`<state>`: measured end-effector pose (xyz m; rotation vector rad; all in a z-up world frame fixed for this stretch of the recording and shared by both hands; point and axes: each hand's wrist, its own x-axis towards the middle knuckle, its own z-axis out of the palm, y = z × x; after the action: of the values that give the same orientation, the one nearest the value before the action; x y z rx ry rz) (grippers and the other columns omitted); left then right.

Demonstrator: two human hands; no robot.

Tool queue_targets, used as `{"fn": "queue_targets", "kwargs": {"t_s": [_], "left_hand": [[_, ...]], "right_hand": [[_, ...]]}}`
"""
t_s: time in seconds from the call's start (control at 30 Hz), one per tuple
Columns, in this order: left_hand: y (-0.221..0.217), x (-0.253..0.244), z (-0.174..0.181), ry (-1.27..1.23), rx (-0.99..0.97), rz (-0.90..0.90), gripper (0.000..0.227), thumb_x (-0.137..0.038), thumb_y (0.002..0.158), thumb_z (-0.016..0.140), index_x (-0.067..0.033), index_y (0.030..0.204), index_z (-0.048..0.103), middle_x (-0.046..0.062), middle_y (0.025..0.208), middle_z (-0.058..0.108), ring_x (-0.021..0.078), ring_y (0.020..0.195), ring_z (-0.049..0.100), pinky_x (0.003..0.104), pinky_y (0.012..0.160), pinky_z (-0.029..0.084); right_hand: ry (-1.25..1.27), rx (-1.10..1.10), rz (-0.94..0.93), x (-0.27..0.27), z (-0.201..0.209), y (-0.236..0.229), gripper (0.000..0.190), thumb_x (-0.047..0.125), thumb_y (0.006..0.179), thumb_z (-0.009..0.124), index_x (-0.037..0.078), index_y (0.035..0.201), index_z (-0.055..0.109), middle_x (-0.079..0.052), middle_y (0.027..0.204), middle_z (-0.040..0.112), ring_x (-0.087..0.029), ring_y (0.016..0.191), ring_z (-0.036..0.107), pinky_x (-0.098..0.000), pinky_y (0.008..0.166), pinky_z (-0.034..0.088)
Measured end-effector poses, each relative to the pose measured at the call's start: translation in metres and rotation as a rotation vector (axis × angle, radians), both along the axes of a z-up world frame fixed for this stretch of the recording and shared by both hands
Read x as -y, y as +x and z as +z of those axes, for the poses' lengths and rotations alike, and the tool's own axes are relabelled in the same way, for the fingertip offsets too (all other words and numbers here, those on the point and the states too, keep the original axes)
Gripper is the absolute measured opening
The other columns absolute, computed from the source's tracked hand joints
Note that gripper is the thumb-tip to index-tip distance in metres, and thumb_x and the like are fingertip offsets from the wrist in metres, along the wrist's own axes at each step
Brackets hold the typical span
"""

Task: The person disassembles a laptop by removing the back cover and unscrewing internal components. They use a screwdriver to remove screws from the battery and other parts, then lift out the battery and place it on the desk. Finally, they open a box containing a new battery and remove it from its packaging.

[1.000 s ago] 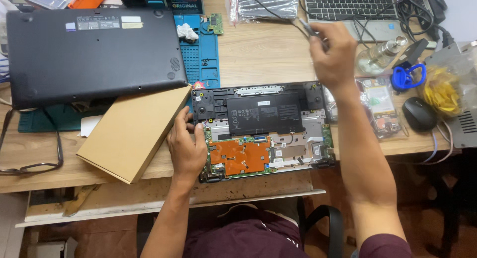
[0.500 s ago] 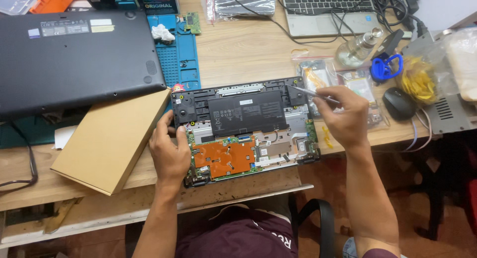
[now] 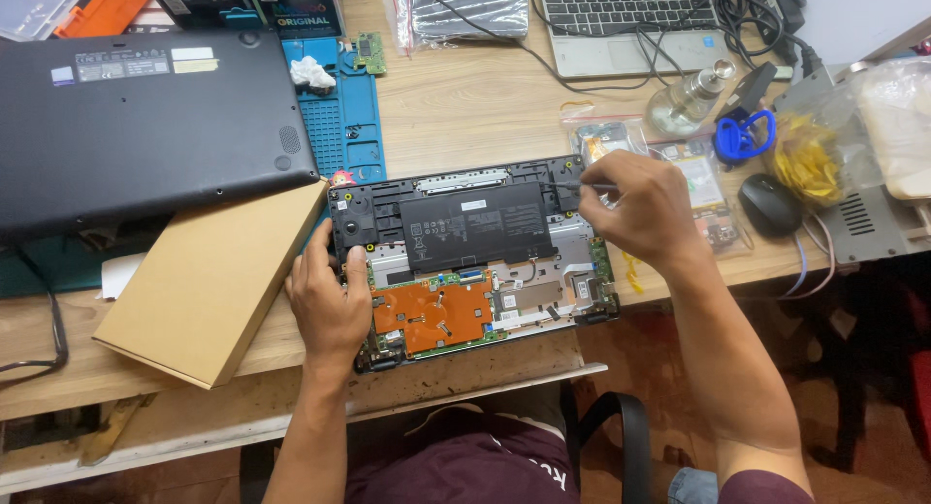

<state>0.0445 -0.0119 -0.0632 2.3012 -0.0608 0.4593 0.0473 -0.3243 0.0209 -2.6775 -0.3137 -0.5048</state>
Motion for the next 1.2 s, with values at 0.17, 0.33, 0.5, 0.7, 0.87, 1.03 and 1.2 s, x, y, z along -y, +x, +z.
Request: {"fn": "queue_targets", "kwargs": {"t_s": [0.17, 0.33, 0.5, 0.7, 0.87, 1.03, 1.2], "left_hand": [[0.000, 0.000, -0.001, 0.014, -0.018, 0.000, 0.040, -0.028, 0.091, 0.050, -0.0053, 0.124, 0.050, 0.013, 0.081, 0.058, 0.0304, 0.077, 0.052, 0.044, 0.072, 0.037], [0.001, 0.000, 0.000, 0.017, -0.018, -0.002, 0.038, -0.027, 0.093, 0.047, -0.0049, 0.124, 0.050, 0.013, 0.082, 0.058, 0.0290, 0.076, 0.052, 0.044, 0.071, 0.037], [0.002, -0.001, -0.002, 0.023, -0.011, -0.012, 0.037, -0.026, 0.094, 0.047, -0.0050, 0.124, 0.049, 0.012, 0.080, 0.056, 0.0287, 0.076, 0.052, 0.043, 0.071, 0.037], [0.002, -0.003, -0.009, 0.022, -0.013, -0.004, 0.037, -0.027, 0.093, 0.049, -0.0058, 0.123, 0.050, 0.011, 0.081, 0.056, 0.0282, 0.077, 0.052, 0.043, 0.072, 0.037], [0.004, -0.005, -0.017, 0.037, 0.007, -0.005, 0.037, -0.027, 0.091, 0.051, -0.0064, 0.123, 0.051, 0.012, 0.081, 0.057, 0.0293, 0.077, 0.053, 0.043, 0.071, 0.038], [0.006, -0.006, -0.012, -0.019, -0.068, -0.002, 0.039, -0.024, 0.088, 0.052, -0.0049, 0.121, 0.052, 0.010, 0.091, 0.062, 0.0277, 0.079, 0.054, 0.043, 0.074, 0.038], [0.005, -0.008, -0.002, -0.115, -0.171, -0.003, 0.042, -0.021, 0.084, 0.052, -0.0045, 0.122, 0.048, 0.012, 0.114, 0.061, 0.0229, 0.082, 0.057, 0.042, 0.082, 0.037]], "right_hand": [[-0.036, -0.047, 0.003, -0.001, 0.005, 0.003, 0.002, 0.005, 0.077, 0.068, 0.005, 0.078, 0.066, -0.008, 0.066, 0.063, -0.022, 0.063, 0.065, -0.0270, 0.054, 0.053], [-0.265, -0.160, 0.026, -0.007, 0.022, 0.016, 0.004, 0.015, 0.078, 0.066, 0.012, 0.081, 0.066, -0.003, 0.068, 0.063, -0.020, 0.067, 0.064, -0.0326, 0.062, 0.051], [-0.477, -0.531, -0.005, -0.032, 0.063, 0.038, 0.017, 0.023, 0.081, 0.060, 0.014, 0.095, 0.064, -0.008, 0.080, 0.068, -0.030, 0.084, 0.066, -0.0421, 0.077, 0.051], [-0.459, -0.569, 0.072, -0.030, 0.056, 0.047, 0.018, 0.015, 0.084, 0.058, 0.009, 0.101, 0.058, -0.015, 0.079, 0.068, -0.037, 0.083, 0.065, -0.0478, 0.076, 0.049], [-0.400, -0.534, 0.021, -0.025, 0.057, 0.042, 0.014, 0.020, 0.085, 0.061, 0.013, 0.097, 0.064, -0.008, 0.078, 0.070, -0.026, 0.076, 0.068, -0.0384, 0.074, 0.050], [0.113, -0.164, 0.037, 0.005, 0.034, 0.006, 0.009, 0.003, 0.082, 0.070, 0.000, 0.090, 0.067, -0.016, 0.081, 0.066, -0.027, 0.075, 0.066, -0.0322, 0.070, 0.052], [0.589, 0.180, -0.243, 0.015, -0.014, -0.050, 0.023, -0.010, 0.080, 0.077, -0.003, 0.096, 0.062, -0.015, 0.093, 0.064, -0.018, 0.084, 0.062, -0.0241, 0.078, 0.051]]}}
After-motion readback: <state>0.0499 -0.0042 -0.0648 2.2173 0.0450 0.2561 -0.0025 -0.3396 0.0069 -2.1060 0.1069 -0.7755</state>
